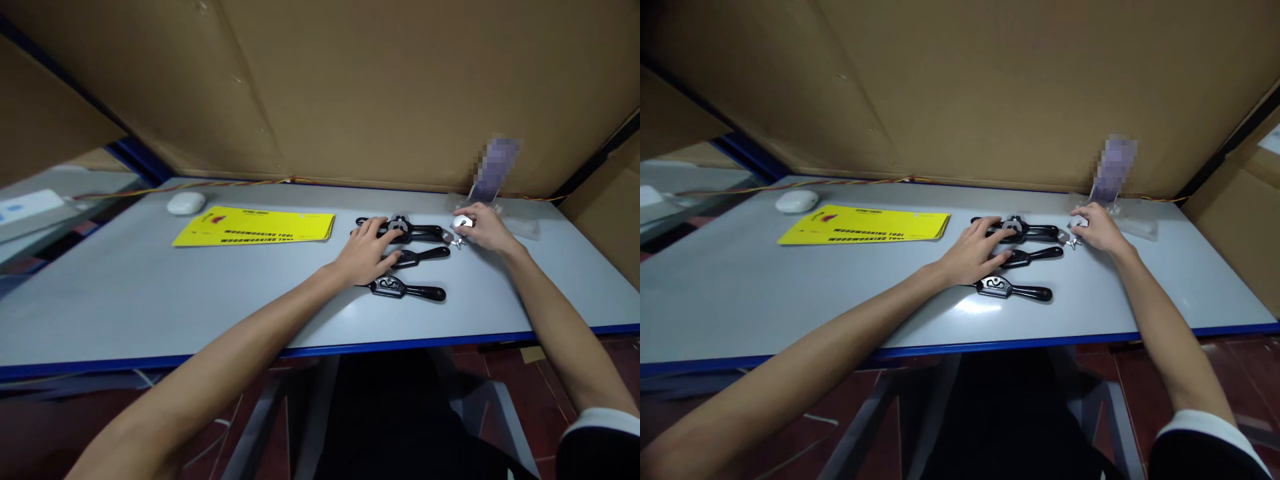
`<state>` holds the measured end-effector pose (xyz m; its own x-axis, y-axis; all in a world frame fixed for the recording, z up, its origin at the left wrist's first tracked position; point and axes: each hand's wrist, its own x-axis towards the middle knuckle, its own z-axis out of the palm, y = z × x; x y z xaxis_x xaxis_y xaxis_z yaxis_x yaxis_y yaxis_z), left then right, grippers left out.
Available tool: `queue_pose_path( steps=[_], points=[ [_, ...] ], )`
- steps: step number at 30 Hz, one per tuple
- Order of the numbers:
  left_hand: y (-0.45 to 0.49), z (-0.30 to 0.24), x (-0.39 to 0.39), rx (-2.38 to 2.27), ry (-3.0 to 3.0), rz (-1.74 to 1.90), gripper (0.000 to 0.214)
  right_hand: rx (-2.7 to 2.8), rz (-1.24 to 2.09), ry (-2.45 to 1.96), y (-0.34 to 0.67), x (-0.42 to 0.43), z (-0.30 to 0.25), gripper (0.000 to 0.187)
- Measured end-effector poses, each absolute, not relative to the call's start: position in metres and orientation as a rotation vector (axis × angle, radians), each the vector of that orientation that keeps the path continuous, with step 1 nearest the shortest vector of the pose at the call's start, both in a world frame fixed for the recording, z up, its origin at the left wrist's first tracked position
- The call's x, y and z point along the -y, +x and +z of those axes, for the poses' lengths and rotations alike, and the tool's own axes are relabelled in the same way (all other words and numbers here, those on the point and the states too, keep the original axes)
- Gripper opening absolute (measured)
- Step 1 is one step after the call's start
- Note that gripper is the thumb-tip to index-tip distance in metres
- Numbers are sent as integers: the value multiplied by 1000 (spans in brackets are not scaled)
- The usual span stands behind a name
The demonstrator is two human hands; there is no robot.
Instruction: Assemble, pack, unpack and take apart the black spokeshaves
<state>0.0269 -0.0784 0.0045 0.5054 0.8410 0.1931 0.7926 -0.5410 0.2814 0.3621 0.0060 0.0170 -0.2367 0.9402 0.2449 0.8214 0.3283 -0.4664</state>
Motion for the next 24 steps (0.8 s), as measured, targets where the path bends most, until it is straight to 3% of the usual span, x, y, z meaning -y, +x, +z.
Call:
queue_pose_path(
  steps=[4,11,24],
  points=[
    [27,5,77,-1419,2556,352,59,2089,402,-1521,353,0,21,37],
    [34,12,83,-1530,2562,229,64,2037,556,-1488,346,1,16,48],
    [42,22,92,-1774,2454,150,71,2220,262,-1429,322,14,14,42]
  ],
)
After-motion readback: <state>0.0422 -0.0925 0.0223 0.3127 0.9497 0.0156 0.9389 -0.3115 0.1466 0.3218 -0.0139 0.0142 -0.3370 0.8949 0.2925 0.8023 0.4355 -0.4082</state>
